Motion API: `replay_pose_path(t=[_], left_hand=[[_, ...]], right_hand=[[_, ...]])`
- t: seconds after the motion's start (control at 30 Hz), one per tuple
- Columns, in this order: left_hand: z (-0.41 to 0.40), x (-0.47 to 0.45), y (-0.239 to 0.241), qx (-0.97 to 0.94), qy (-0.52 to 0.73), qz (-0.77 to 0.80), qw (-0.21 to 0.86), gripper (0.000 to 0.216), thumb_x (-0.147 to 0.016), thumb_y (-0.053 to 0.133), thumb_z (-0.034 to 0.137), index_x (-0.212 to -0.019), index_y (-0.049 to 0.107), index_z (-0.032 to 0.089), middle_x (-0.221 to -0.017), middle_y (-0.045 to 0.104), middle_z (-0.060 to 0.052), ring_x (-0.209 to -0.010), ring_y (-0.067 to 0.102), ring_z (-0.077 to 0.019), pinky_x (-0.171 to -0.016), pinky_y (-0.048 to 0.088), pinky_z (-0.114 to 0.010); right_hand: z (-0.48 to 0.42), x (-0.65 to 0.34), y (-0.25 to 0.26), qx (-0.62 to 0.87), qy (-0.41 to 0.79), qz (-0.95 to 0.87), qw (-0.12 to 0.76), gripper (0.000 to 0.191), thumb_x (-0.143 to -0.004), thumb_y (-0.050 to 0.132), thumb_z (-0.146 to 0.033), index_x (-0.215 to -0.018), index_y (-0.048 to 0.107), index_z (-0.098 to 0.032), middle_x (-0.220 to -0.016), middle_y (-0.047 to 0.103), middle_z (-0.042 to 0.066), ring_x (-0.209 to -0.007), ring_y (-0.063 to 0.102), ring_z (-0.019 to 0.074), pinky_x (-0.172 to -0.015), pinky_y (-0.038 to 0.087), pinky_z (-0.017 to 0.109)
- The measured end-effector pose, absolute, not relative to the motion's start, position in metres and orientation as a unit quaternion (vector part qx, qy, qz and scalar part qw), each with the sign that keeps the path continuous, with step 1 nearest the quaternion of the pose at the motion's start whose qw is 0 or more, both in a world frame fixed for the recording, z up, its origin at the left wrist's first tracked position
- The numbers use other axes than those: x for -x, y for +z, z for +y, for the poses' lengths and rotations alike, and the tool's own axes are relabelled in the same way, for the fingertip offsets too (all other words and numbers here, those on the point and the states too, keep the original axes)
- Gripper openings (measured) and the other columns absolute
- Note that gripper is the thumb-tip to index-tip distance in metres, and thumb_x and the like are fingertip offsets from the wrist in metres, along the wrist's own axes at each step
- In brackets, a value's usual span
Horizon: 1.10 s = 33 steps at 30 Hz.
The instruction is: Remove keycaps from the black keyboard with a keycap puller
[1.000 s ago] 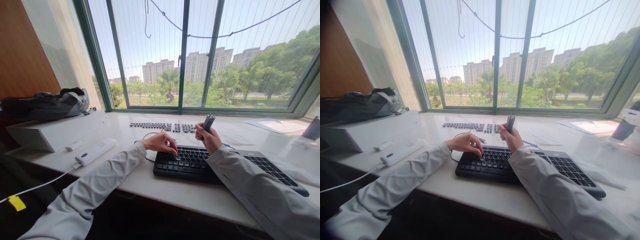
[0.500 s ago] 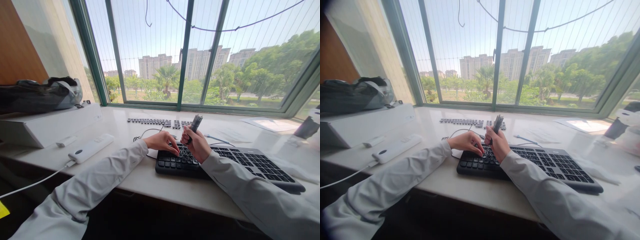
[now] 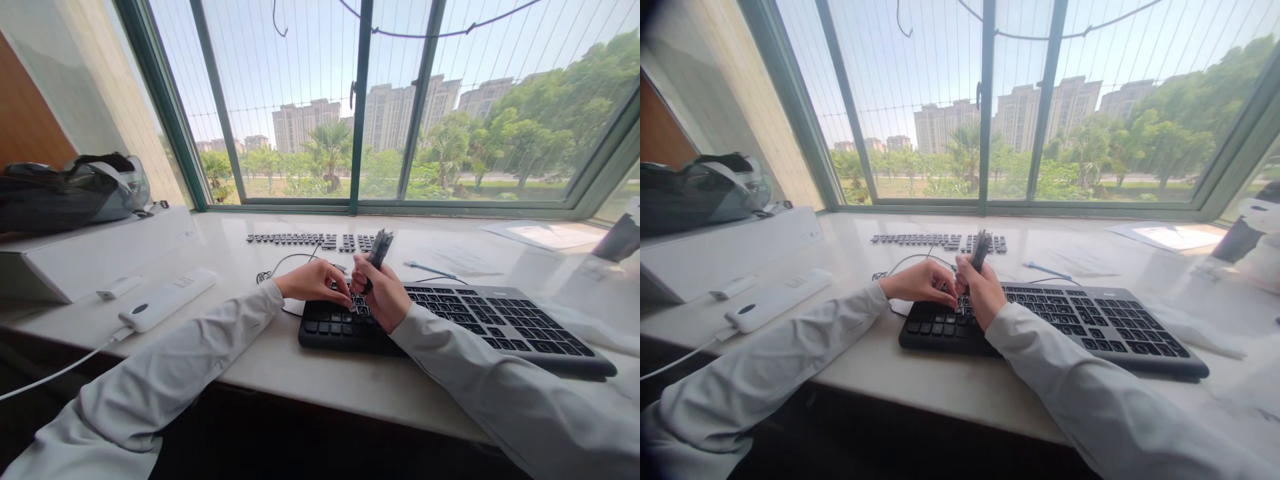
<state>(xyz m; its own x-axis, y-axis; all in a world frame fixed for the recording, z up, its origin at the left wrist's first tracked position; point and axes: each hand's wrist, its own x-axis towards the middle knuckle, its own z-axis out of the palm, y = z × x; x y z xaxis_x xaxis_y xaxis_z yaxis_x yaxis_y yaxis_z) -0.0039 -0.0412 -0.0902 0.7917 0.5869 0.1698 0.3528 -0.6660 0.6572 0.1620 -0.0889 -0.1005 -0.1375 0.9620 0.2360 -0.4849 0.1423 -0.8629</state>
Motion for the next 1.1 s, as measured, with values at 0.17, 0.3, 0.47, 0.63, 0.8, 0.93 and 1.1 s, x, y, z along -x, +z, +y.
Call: replay_pose_path(t=[0.17,0.3,0.47,0.63,0.8,0.93,1.1], left_hand=[[-0.0394,0.0056,-0.0910,-0.897,0.188,0.263,0.300,0.034,-0.075,0.075,0.047,-0.081,0.077,0.014,-0.064,0.062,-0.001,-0.056,0.043,-0.0074,-0.049,0.029,-0.020],[-0.0388,0.0059,-0.0919,-0.901,0.184,0.259,0.295,0.035,-0.075,0.074,0.048,-0.080,0.076,0.013,-0.064,0.062,-0.001,-0.055,0.041,-0.0070,-0.048,0.028,-0.021],[-0.0393,0.0047,-0.0918,-0.902,0.181,0.260,0.294,0.036,-0.075,0.074,0.048,-0.080,0.075,0.013,-0.065,0.063,-0.001,-0.056,0.043,-0.0075,-0.049,0.030,-0.021],[-0.0425,0.0041,-0.0888,-0.900,0.176,0.248,0.314,0.034,-0.076,0.075,0.046,-0.086,0.076,0.014,-0.077,0.069,-0.003,-0.060,0.047,-0.0080,-0.054,0.034,-0.021],[-0.0419,0.0046,-0.0890,-0.904,0.166,0.236,0.315,0.036,-0.077,0.074,0.048,-0.092,0.078,0.016,-0.083,0.073,-0.004,-0.060,0.045,-0.0084,-0.053,0.033,-0.022],[-0.0407,0.0047,-0.0900,-0.907,0.166,0.235,0.308,0.036,-0.077,0.074,0.048,-0.093,0.078,0.016,-0.080,0.072,-0.004,-0.060,0.046,-0.0089,-0.053,0.031,-0.023],[-0.0411,0.0050,-0.0889,-0.911,0.160,0.235,0.300,0.037,-0.077,0.074,0.048,-0.095,0.078,0.016,-0.079,0.071,-0.004,-0.060,0.045,-0.0087,-0.052,0.030,-0.023]], right_hand=[[-0.0899,-0.1619,-0.1011,0.278,0.589,-0.464,0.600,0.038,-0.069,0.079,-0.044,-0.072,0.049,-0.020,-0.056,0.036,-0.008,-0.051,0.036,0.0076,-0.049,0.033,0.022],[-0.0920,-0.1616,-0.0996,0.291,0.583,-0.468,0.597,0.039,-0.070,0.079,-0.044,-0.071,0.048,-0.020,-0.056,0.037,-0.008,-0.051,0.036,0.0076,-0.048,0.032,0.022],[-0.0930,-0.1609,-0.0989,0.305,0.571,-0.479,0.593,0.038,-0.071,0.077,-0.044,-0.071,0.048,-0.020,-0.055,0.036,-0.008,-0.051,0.036,0.0081,-0.049,0.032,0.022],[-0.0931,-0.1603,-0.0992,0.339,0.534,-0.503,0.589,0.037,-0.075,0.072,-0.046,-0.068,0.047,-0.020,-0.055,0.040,-0.007,-0.052,0.038,0.0092,-0.050,0.033,0.023],[-0.0936,-0.1592,-0.0990,0.326,0.555,-0.481,0.596,0.037,-0.072,0.074,-0.044,-0.068,0.046,-0.021,-0.056,0.038,-0.007,-0.052,0.036,0.0093,-0.050,0.032,0.024],[-0.0910,-0.1591,-0.0987,0.301,0.585,-0.446,0.607,0.035,-0.070,0.076,-0.041,-0.071,0.048,-0.020,-0.057,0.037,-0.008,-0.052,0.035,0.0085,-0.050,0.031,0.023],[-0.0901,-0.1598,-0.0946,0.321,0.599,-0.411,0.608,0.038,-0.065,0.079,-0.038,-0.070,0.046,-0.020,-0.055,0.035,-0.008,-0.051,0.033,0.0073,-0.048,0.030,0.022]])
